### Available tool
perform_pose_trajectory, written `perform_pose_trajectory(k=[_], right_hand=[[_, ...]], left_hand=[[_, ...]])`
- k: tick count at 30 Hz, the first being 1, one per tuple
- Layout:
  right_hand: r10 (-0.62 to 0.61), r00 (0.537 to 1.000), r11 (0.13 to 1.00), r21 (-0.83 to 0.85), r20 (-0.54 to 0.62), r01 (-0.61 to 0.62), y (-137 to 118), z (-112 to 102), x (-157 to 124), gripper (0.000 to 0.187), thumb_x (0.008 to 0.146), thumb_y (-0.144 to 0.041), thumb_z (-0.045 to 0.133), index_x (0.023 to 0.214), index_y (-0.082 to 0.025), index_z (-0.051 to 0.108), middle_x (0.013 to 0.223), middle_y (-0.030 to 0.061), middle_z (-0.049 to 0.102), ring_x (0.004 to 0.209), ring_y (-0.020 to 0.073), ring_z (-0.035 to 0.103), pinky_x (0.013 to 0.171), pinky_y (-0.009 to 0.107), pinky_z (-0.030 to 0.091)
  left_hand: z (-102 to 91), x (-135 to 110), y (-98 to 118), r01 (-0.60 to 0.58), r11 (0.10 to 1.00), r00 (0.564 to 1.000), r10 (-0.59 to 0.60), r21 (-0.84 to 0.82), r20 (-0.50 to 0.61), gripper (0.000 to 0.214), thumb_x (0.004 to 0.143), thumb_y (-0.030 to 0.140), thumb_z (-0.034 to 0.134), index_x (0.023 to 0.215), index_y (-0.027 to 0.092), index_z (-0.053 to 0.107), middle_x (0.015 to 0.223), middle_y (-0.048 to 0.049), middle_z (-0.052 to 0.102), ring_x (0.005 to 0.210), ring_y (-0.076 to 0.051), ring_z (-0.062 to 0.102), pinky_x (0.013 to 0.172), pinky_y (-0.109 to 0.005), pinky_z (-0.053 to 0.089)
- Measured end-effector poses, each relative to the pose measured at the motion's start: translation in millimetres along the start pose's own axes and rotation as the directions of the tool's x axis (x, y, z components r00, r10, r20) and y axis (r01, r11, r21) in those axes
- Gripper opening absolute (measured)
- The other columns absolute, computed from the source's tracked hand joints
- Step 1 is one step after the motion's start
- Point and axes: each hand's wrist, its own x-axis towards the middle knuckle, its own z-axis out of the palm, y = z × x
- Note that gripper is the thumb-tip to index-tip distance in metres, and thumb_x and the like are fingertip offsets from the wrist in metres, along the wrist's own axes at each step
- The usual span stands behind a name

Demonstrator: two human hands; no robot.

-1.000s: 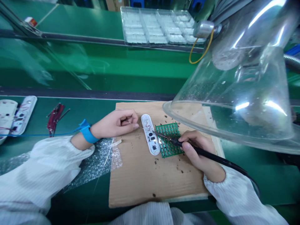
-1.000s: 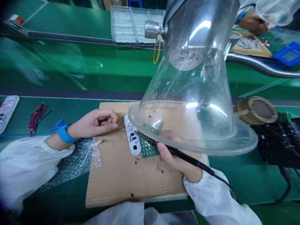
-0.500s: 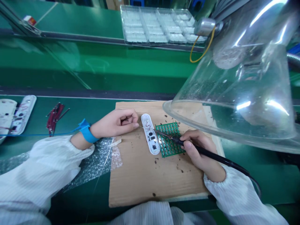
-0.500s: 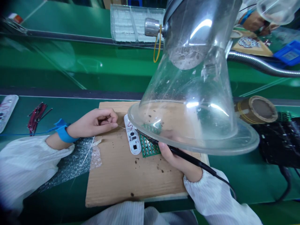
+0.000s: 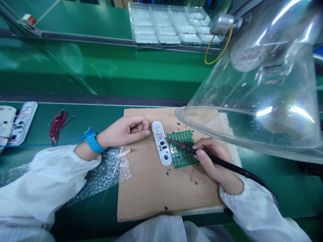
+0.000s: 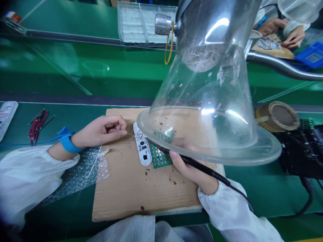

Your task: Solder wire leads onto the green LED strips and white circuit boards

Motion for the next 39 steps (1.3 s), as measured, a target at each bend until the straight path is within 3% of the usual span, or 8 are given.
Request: perform_pose_trajectory(k=[12, 39], right_hand=[[-0.034, 0.999, 0.999, 0.037, -0.004, 0.034, -1.3, -0.2, 2.6, 0.008, 0.106, -0.026, 0.067, 0.113, -0.03, 0.069, 0.094, -0.0014, 0.071, 0.071, 0.0138, 0.065, 0.064, 0.029, 0.051], [-0.001, 1.0, 1.0, 0.019, -0.023, 0.001, 2.1, 2.6, 1.6, 0.003, 0.105, -0.029, 0.07, 0.108, -0.028, 0.069, 0.087, -0.0009, 0.069, 0.075, 0.0168, 0.07, 0.067, 0.03, 0.055]], left_hand=[[0.9, -0.4, -1.7, 0.01, 1.0, 1.0, -0.01, 0.004, -0.009, 0.018, 0.097, 0.031, 0.066, 0.087, 0.018, 0.059, 0.07, 0.0054, 0.047, 0.058, -0.007, 0.04, 0.051, -0.018, 0.034], [0.2, -1.1, -0.1, -0.033, 0.998, 0.999, 0.034, 0.058, -0.024, 0.018, 0.098, 0.031, 0.066, 0.086, 0.018, 0.061, 0.07, 0.005, 0.051, 0.057, -0.007, 0.042, 0.049, -0.018, 0.034]])
